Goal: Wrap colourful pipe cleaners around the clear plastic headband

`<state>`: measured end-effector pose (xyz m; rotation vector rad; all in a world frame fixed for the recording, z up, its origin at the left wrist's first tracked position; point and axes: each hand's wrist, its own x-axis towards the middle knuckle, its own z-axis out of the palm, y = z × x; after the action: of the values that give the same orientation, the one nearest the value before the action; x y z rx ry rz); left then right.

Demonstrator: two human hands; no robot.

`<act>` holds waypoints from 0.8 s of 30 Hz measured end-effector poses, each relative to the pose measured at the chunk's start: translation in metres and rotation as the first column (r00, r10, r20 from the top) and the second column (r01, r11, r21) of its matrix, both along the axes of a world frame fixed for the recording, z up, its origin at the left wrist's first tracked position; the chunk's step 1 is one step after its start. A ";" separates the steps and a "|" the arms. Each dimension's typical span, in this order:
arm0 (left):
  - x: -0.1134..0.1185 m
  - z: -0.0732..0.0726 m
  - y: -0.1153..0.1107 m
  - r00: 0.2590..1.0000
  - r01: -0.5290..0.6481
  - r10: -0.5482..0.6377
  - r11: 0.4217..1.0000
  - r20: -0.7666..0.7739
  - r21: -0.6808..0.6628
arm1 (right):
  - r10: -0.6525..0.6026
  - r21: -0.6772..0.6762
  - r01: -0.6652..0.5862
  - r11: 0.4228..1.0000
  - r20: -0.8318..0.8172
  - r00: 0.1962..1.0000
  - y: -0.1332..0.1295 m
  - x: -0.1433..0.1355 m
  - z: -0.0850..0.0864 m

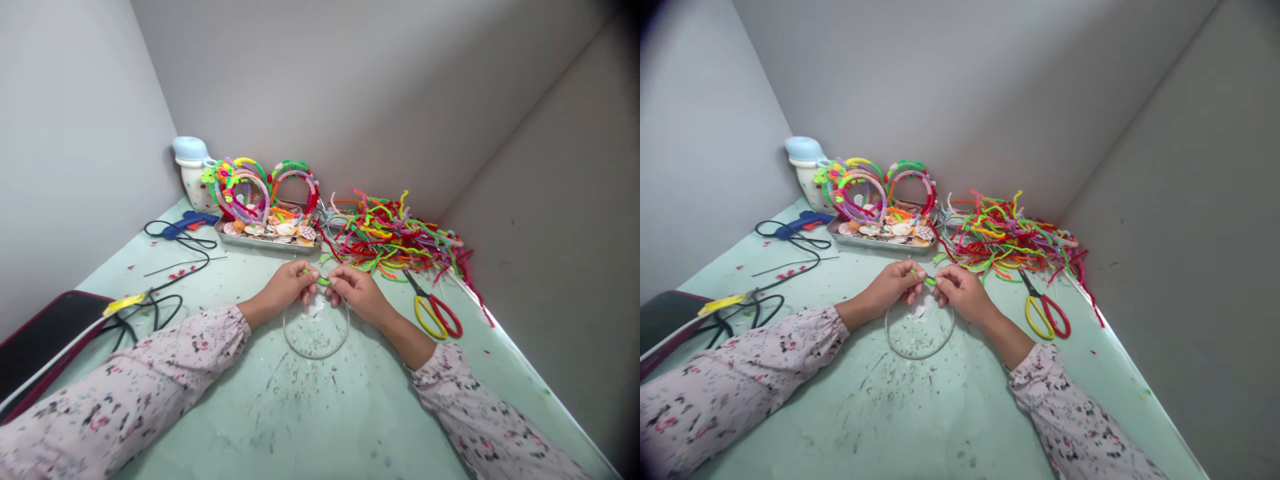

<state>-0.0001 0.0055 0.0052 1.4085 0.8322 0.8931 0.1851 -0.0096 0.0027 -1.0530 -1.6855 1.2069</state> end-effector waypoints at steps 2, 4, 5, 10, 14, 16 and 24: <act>0.000 0.001 0.000 1.000 -0.001 0.001 1.000 -0.001 0.001 | -0.008 -0.039 0.008 0.999 -0.004 1.000 0.000 0.000 0.001; 0.001 0.001 -0.001 1.000 -0.003 0.003 1.000 -0.004 -0.008 | -0.014 -0.062 0.014 0.998 0.005 1.000 0.000 -0.001 0.003; 0.001 0.001 -0.001 1.000 -0.005 0.005 1.000 -0.004 -0.012 | -0.015 -0.069 0.015 0.998 0.010 1.000 -0.001 -0.001 0.004; 0.001 0.000 -0.001 1.000 -0.002 0.002 1.000 -0.013 -0.012 | 0.002 -0.111 -0.001 0.994 0.009 1.000 -0.002 -0.001 0.009; 0.001 0.000 0.000 1.000 -0.006 0.006 1.000 -0.021 -0.019 | 0.021 -0.118 -0.019 0.993 0.018 1.000 -0.001 0.001 0.010; 0.001 0.000 -0.001 1.000 -0.008 0.007 1.000 -0.021 -0.024 | 0.028 -0.119 -0.024 0.993 0.029 0.999 0.000 0.001 0.010; 0.002 0.003 -0.002 1.000 -0.006 0.005 0.999 -0.025 -0.034 | 0.040 -0.131 -0.031 0.991 0.068 0.997 0.001 0.002 0.011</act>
<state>0.0016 0.0038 0.0078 1.3913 0.8667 0.8629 0.1867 -0.0090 0.0141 -1.1605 -1.7041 1.3309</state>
